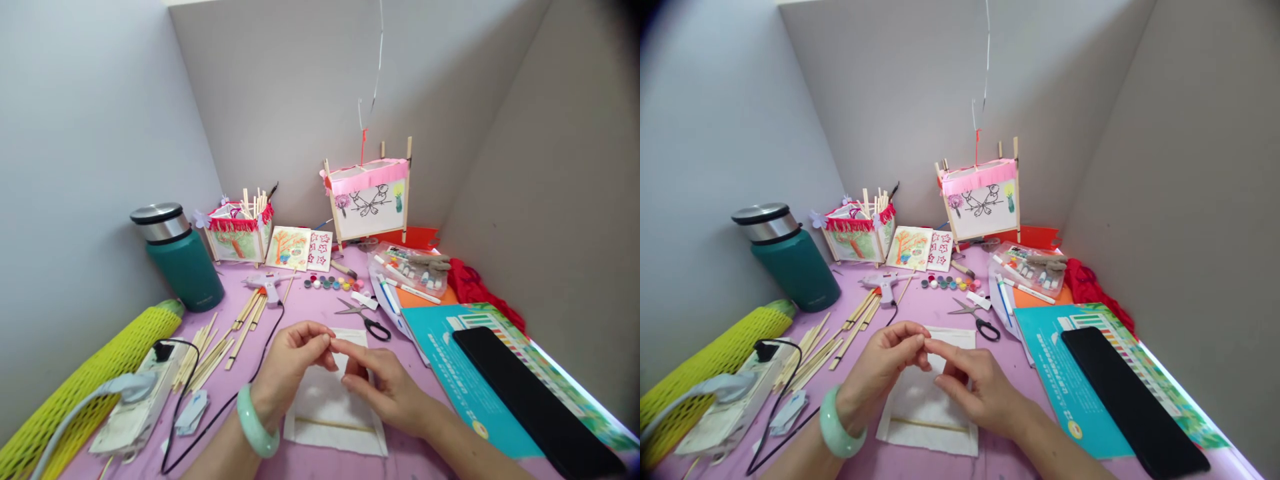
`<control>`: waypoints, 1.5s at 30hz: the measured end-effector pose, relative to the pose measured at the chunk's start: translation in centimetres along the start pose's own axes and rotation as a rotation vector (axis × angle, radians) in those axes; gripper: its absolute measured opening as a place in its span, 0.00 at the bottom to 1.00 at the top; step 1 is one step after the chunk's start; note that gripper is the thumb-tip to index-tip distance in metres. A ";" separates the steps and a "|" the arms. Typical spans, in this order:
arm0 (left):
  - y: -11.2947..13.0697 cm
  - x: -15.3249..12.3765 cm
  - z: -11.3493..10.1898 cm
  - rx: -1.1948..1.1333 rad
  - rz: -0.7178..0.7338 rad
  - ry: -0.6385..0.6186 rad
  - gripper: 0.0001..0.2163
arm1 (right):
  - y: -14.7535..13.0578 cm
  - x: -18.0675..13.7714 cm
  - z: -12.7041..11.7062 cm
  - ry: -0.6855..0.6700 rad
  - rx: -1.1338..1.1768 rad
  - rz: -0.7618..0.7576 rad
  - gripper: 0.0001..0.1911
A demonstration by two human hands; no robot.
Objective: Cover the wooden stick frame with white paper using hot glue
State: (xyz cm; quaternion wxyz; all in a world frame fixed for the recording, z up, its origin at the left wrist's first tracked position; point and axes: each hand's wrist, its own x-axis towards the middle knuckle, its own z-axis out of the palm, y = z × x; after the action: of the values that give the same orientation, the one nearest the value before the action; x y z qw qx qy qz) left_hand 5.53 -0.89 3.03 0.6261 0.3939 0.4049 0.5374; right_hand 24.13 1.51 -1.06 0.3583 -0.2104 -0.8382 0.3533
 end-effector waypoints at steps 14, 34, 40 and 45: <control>0.4 -0.4 0.4 -0.014 0.025 0.007 0.09 | 0.0 -0.1 0.4 0.020 0.142 0.040 0.27; -0.1 -0.3 0.3 -0.167 -0.050 -0.053 0.12 | -0.3 -0.2 0.5 0.000 0.088 0.055 0.28; -0.3 -0.5 0.4 -0.178 -0.086 -0.088 0.12 | -0.4 0.2 0.7 -0.009 -0.034 -0.048 0.30; -0.3 -0.8 0.3 -0.019 -0.038 -0.052 0.11 | 0.0 0.2 0.4 0.007 -0.212 -0.193 0.32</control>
State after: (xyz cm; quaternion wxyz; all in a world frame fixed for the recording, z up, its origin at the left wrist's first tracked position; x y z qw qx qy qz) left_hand 5.82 -1.76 2.94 0.6501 0.3940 0.3908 0.5190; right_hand 23.68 1.45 -1.12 0.3691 -0.1667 -0.8859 0.2260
